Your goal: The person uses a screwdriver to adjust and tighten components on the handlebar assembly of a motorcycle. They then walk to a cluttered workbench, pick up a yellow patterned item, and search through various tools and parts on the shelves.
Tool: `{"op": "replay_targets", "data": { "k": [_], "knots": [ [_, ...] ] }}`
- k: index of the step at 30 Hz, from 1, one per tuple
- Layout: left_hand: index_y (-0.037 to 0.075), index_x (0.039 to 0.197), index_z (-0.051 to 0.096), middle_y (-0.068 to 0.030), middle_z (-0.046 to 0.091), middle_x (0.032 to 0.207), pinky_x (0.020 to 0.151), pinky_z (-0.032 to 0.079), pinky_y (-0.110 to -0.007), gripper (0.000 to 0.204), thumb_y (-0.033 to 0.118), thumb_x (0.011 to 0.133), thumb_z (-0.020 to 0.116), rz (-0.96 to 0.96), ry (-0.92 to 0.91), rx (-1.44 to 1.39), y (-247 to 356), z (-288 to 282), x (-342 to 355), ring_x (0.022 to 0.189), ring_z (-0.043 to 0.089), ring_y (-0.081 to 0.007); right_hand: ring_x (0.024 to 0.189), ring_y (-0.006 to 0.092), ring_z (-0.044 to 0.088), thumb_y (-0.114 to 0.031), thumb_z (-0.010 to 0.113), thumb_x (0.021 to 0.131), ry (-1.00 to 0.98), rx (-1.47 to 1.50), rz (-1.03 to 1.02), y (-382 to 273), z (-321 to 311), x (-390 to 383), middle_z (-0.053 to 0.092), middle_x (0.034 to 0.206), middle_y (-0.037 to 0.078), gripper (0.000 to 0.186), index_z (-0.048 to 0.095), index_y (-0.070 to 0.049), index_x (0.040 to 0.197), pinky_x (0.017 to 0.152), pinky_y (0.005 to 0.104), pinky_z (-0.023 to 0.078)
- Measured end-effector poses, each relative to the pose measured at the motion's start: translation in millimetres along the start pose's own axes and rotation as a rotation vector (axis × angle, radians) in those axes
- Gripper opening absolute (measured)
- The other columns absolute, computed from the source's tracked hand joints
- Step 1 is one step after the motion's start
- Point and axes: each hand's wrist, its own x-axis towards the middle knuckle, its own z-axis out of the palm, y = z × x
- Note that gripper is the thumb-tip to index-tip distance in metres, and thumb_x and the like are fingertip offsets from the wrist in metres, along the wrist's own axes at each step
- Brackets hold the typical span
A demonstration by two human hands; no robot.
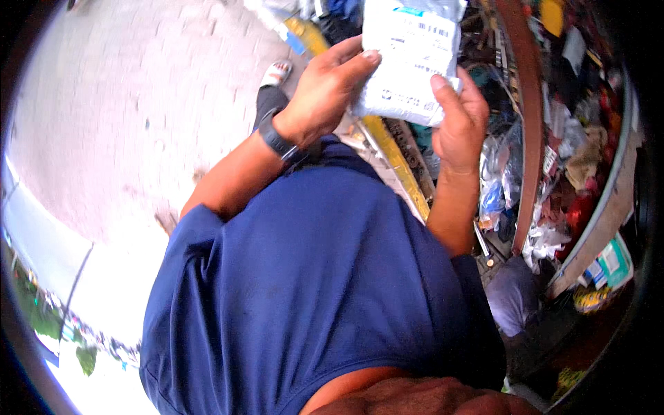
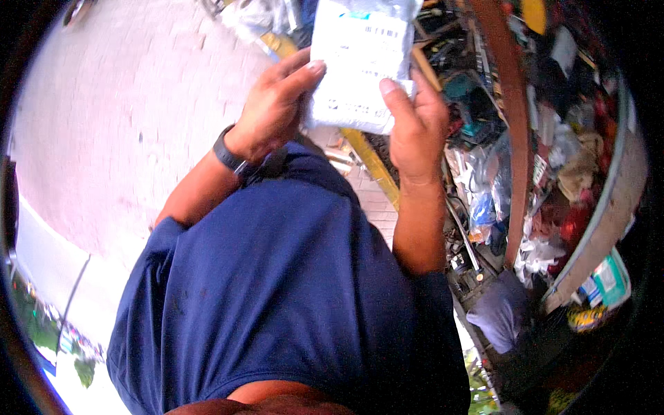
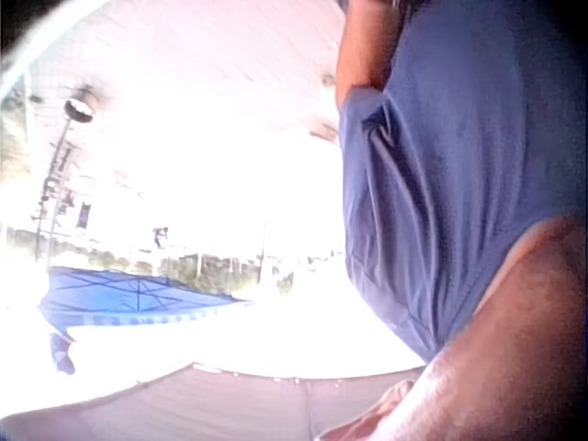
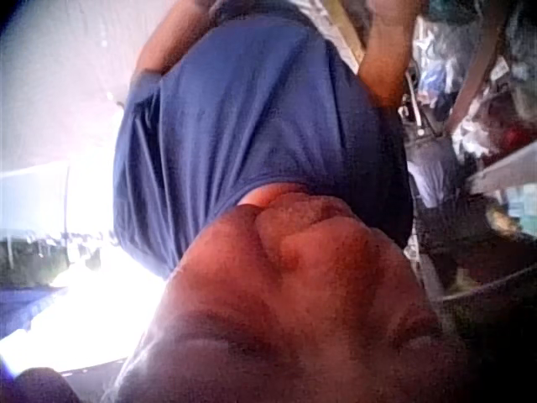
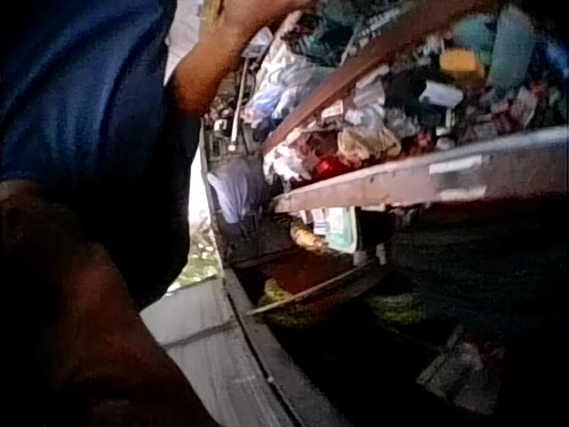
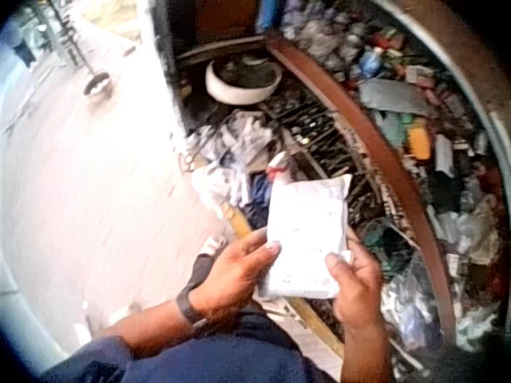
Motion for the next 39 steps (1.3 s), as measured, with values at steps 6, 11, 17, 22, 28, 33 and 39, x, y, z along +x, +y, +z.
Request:
{"op": "replay_targets", "data": {
  "k": [6,11,17,22,28,33,39],
  "knots": [
    [-0.005,0.145,0.036,-0.0209,0.055,0.136,0.105,0.043,-0.036,0.056,0.025,0.101,0.052,-0.100,-0.039,0.103,7,-5,-5,0.126,0.055,-0.0271,0.100,0.0252,0.066,-0.009,0.062,0.091,0.270,0.069,-0.102,-42,-66,10,0.066,0.114,0.016,0.039,0.056,0.008,0.125,0.089,0.0358,0.052],
    [-0.005,0.142,0.040,-0.0208,0.059,0.132,0.101,0.046,-0.035,0.051,0.023,0.101,0.051,-0.192,0.106,0.177,2,-36,-12,0.120,0.060,-0.0257,0.100,0.0292,0.065,-0.011,0.069,0.086,0.654,-0.943,-0.411,-87,-189,56,0.065,0.112,0.015,0.039,0.061,0.003,0.121,0.086,0.0422,0.053],
    [-0.007,0.137,0.045,-0.0200,0.063,0.125,0.098,0.049,-0.033,0.045,0.019,0.101,0.052,-0.257,0.200,0.273,-7,-76,-17,0.112,0.063,-0.0242,0.113,0.0340,0.059,-0.032,0.068,0.089,0.841,-0.950,-0.185,-124,-335,164,0.062,0.126,0.017,0.051,0.059,-0.004,0.131,0.089,0.0417,0.052],
    [-0.008,0.133,0.046,-0.0205,0.065,0.120,0.091,0.052,-0.032,0.043,0.018,0.099,0.055,-0.351,0.377,0.300,-27,-101,-24,0.106,0.066,-0.0242,0.115,0.0340,0.060,-0.040,0.065,0.091,0.917,-1.473,-0.690,-85,-304,140,0.068,0.117,0.019,0.051,0.063,-0.004,0.127,0.089,0.0413,0.052],
    [-0.008,0.132,0.048,-0.0190,0.066,0.120,0.089,0.052,-0.030,0.044,0.020,0.099,0.057,-0.446,0.439,0.338,-51,-118,-24,0.104,0.066,-0.0231,0.099,0.0260,0.068,-0.019,0.069,0.088,0.695,-0.983,-0.802,63,-183,63,0.070,0.107,0.013,0.033,0.065,-0.002,0.116,0.084,0.0353,0.053],
    [-0.006,0.131,0.049,-0.0169,0.066,0.119,0.089,0.052,-0.030,0.042,0.020,0.099,0.056,-0.529,0.463,0.338,-67,-121,-15,0.104,0.066,-0.0217,0.094,0.0283,0.068,-0.013,0.069,0.087,0.360,-0.738,-0.083,212,-123,12,0.070,0.101,0.014,0.033,0.061,-0.004,0.117,0.080,0.0375,0.054],
    [-0.007,0.129,0.050,-0.0160,0.067,0.116,0.089,0.055,-0.028,0.042,0.021,0.098,0.059,-0.574,0.457,0.344,-80,-130,-6,0.100,0.067,-0.0206,0.095,0.0316,0.068,-0.008,0.068,0.084,0.185,-0.620,0.182,305,-91,-14,0.069,0.105,0.018,0.039,0.058,-0.003,0.122,0.082,0.0412,0.054]
  ]
}}
